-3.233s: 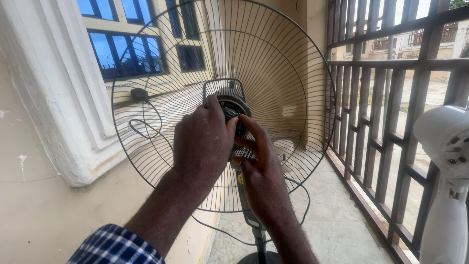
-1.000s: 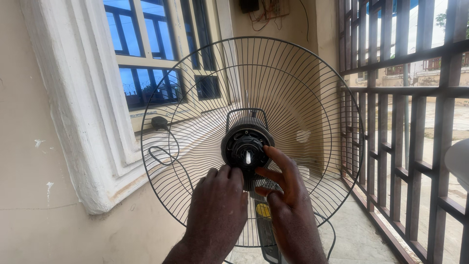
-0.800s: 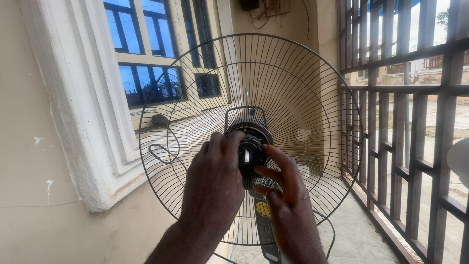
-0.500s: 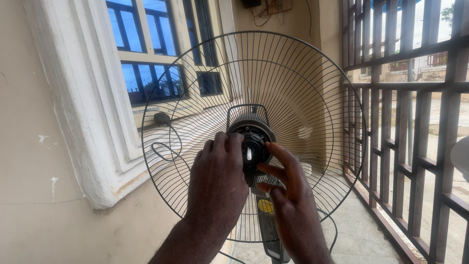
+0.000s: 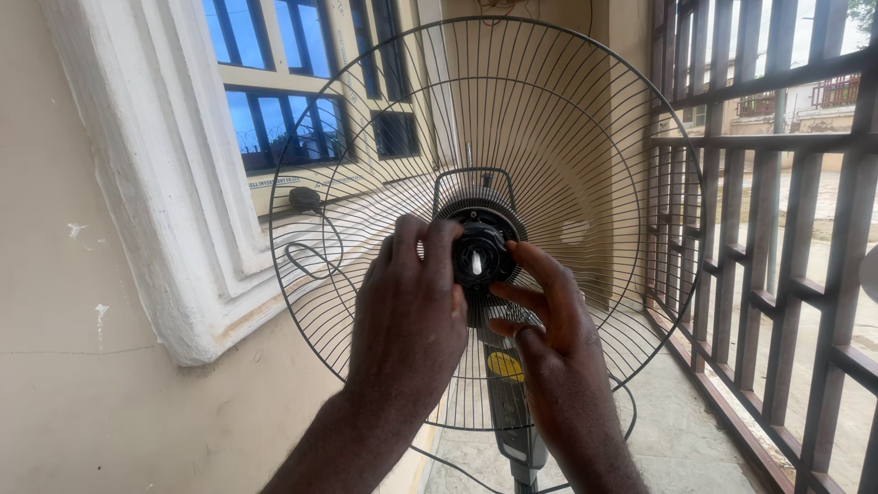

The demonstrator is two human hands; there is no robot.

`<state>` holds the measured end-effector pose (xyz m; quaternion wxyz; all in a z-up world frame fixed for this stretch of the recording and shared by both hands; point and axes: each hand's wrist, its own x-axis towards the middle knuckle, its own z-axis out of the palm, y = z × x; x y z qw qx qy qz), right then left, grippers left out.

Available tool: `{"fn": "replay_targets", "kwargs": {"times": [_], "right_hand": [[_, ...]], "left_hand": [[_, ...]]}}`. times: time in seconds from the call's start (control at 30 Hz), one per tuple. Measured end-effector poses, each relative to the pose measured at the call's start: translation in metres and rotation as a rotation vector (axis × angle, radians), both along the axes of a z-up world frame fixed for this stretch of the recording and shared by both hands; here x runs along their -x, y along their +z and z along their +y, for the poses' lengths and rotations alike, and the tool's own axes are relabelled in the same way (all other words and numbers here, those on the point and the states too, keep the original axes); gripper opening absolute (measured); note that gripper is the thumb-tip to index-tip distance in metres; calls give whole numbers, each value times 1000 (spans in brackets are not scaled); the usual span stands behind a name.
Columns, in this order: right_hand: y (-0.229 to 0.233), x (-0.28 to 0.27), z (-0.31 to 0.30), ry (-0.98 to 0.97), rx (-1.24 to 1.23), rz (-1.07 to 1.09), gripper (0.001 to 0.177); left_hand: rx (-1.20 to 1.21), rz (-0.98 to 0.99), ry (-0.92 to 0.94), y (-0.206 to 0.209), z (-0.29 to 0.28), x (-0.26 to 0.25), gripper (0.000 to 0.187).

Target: The person disassembles a standing fan by removing the front grille, fan blades, and motor housing components. They then reassemble the fan by reattaching the blades, motor housing, and front grille.

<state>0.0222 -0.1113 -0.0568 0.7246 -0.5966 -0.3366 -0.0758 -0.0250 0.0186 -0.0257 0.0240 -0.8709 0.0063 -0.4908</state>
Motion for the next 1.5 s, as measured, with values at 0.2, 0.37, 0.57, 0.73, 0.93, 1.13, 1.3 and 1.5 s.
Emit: {"fn": "replay_targets", "kwargs": {"times": [0.2,0.37,0.57,0.73,0.93,1.13,1.3,1.5], "right_hand": [[0,4,3,16,11,-9,81],[4,3,4,0,16,6,77],[5,4,2,21,1,30,77],[7,7,3,38,-14,44,80],[6,9,3,36,-18,57,80],[0,10,9,15,16,19,81],[0,10,12,12,13,3,79],[2,12,11,10,20,27,80]], "left_hand": [[-210,13,32,12,-6,-8,61],[-205,40,143,18,-10,-18,65],[-73,51,176,16,-7,-24,67],[70,153,194,11,-6,-17,62],[251,340,227,7,-9,-1,57],[21,20,89,10,-14,-4,80],[-45,55,163,9,-8,-10,79],[113,166,185,4,-6,-9,78]]}}
